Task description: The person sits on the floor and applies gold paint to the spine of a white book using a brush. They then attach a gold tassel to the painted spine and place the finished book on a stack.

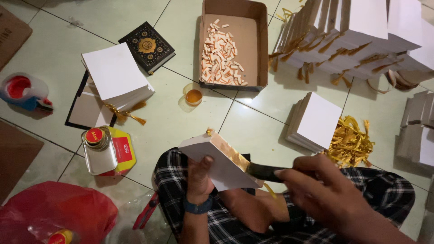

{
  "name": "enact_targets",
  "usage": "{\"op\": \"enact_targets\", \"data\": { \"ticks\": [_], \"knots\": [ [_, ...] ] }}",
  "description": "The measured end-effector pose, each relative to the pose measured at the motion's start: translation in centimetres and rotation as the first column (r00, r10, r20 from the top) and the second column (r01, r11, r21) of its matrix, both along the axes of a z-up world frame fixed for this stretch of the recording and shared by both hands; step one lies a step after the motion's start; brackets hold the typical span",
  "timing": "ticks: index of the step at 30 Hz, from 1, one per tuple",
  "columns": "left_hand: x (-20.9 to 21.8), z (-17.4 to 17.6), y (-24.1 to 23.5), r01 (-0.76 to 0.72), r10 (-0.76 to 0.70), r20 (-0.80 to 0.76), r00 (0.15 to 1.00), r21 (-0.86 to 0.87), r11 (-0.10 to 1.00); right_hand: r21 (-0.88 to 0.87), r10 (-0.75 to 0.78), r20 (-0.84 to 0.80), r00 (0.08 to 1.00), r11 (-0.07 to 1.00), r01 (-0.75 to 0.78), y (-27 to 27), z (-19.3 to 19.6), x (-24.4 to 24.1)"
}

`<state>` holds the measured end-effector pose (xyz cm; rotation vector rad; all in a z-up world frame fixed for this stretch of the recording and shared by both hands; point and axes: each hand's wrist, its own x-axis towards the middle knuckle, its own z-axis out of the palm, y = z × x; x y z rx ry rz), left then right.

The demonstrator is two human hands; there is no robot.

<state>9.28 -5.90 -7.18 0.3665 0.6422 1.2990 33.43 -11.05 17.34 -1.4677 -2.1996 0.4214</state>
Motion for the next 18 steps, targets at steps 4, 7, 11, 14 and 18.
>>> {"op": "enact_targets", "data": {
  "ticks": [4, 7, 11, 14, 18],
  "knots": [
    [0.0, 2.1, 0.6, 0.014, -0.014, 0.016, 1.000, 0.023, 1.000, -0.079, 0.060, 0.013, 0.998, 0.995, -0.059, -0.4, 1.1, -0.4],
    [-0.2, 1.6, 0.6, 0.023, -0.023, 0.019, 1.000, 0.026, 0.999, -0.250, 0.127, -0.003, 0.992, 0.960, -0.124, -0.7, 1.2, 0.6],
    [0.1, 1.5, 0.5, -0.060, 0.057, -0.036, 0.998, -0.096, 0.994, -0.282, 0.106, -0.016, 0.994, 0.954, -0.106, -1.0, 2.0, 1.1],
    [0.3, 2.1, 0.6, -0.047, 0.048, 0.009, 0.999, -0.061, 0.997, -0.268, -0.031, 0.011, 0.999, 0.963, 0.033, -1.4, 1.5, 1.3],
    [0.4, 2.5, 0.7, -0.004, 0.003, 0.066, 0.998, 0.018, 1.000, 0.030, -0.075, 0.012, 0.997, 0.997, 0.075, -0.4, 0.8, -0.2]
  ]
}}
